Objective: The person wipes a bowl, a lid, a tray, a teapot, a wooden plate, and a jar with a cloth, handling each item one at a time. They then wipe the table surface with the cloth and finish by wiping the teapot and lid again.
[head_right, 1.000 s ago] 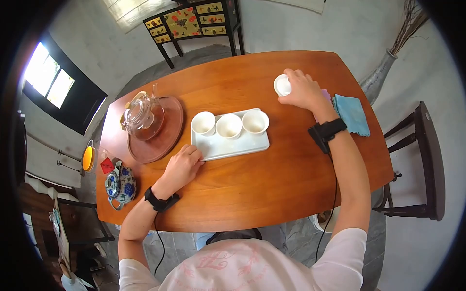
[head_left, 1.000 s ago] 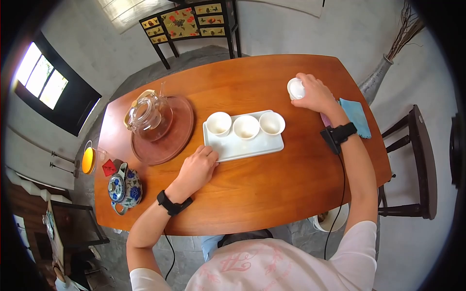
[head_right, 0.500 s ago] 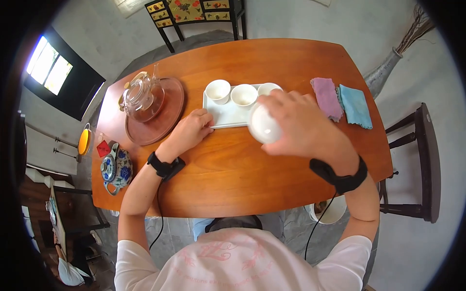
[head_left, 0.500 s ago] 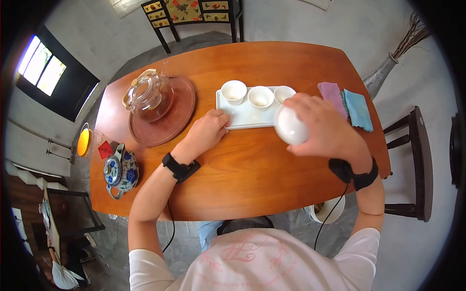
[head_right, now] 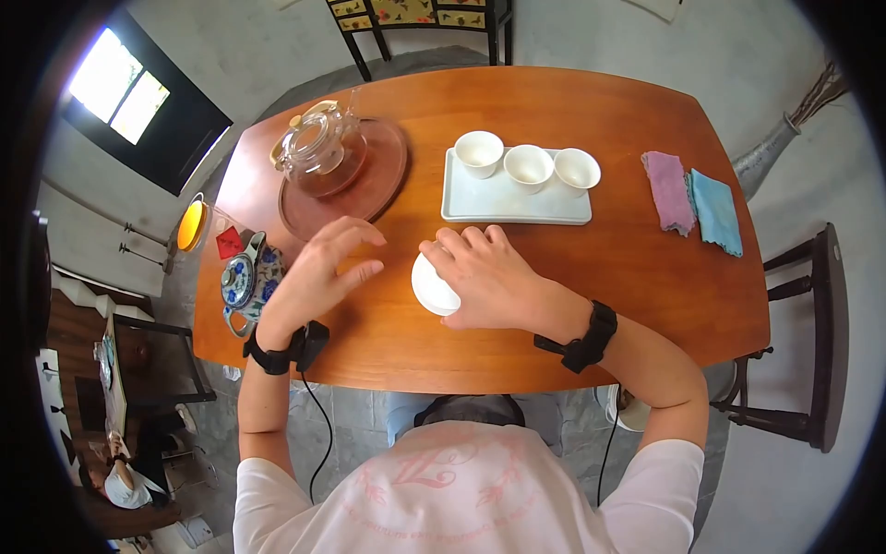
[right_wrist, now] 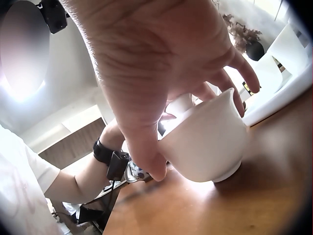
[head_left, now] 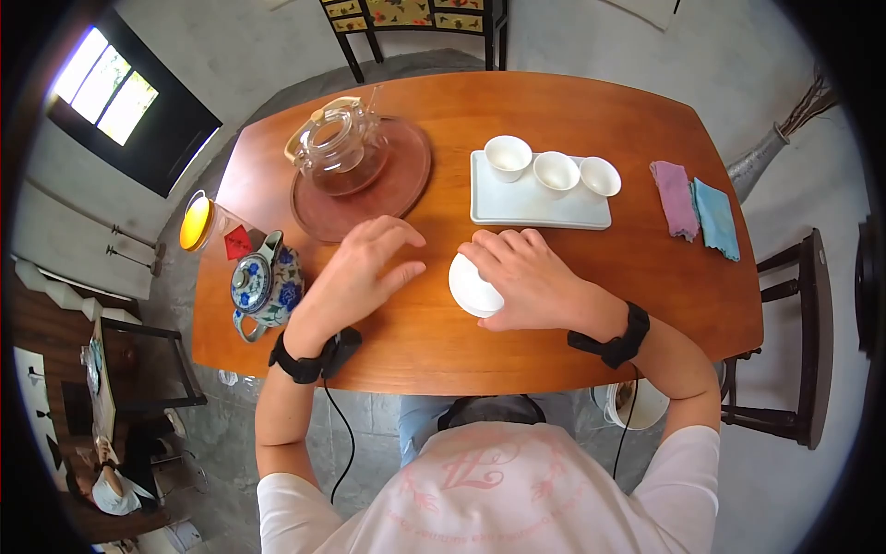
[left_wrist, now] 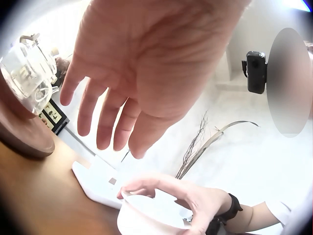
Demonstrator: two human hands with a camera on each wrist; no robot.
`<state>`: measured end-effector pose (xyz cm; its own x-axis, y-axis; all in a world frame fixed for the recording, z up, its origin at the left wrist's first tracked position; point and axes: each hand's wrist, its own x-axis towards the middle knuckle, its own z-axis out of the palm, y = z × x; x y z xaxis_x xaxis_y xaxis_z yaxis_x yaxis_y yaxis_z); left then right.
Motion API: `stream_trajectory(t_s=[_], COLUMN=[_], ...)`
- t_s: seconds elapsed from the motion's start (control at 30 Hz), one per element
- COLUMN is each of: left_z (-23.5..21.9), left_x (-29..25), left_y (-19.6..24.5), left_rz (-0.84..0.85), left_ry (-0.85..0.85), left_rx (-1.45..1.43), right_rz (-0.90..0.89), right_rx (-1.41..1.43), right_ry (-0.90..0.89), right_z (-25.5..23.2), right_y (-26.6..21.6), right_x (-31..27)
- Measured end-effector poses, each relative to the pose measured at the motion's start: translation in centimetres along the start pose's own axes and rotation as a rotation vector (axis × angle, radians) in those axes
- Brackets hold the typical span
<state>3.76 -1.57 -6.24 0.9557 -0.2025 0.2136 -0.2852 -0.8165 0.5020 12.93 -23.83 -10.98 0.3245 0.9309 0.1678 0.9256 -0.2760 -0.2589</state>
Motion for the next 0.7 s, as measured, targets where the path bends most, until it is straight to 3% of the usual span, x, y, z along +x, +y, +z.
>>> stream_trajectory(t_s=[0.27,0.33,0.47,0.57,0.7], left_z=[1.7,1.7,2.7,3.6,4.0], left_x=[-1.1,-1.0,-0.1,0.6,1.4], left_y=[0.0,0.3,0.5,0.9,0.8], left_rz=[0.031,0.007,0.008,0.05,0.116], left_ry=[-0.089,-0.095,-0.168,-0.203,-0.198], left_rx=[-0.076,-0.092,-0.147,-0.17,-0.241], right_rz=[-0.061,-0.031,0.091,0.029,0.174], right_rx=[-0.015,0.056,0.062,0.019,0.063], right_ry=[0.111,0.259,0.13,0.255,0.429], right_z=[-0.5,-1.3,-1.3,-1.2,-4.5], right_y=[0.2,0.1,0.1,0.2,1.1], right_x=[-0.7,-0.7,-0.5,-0.6,-2.5])
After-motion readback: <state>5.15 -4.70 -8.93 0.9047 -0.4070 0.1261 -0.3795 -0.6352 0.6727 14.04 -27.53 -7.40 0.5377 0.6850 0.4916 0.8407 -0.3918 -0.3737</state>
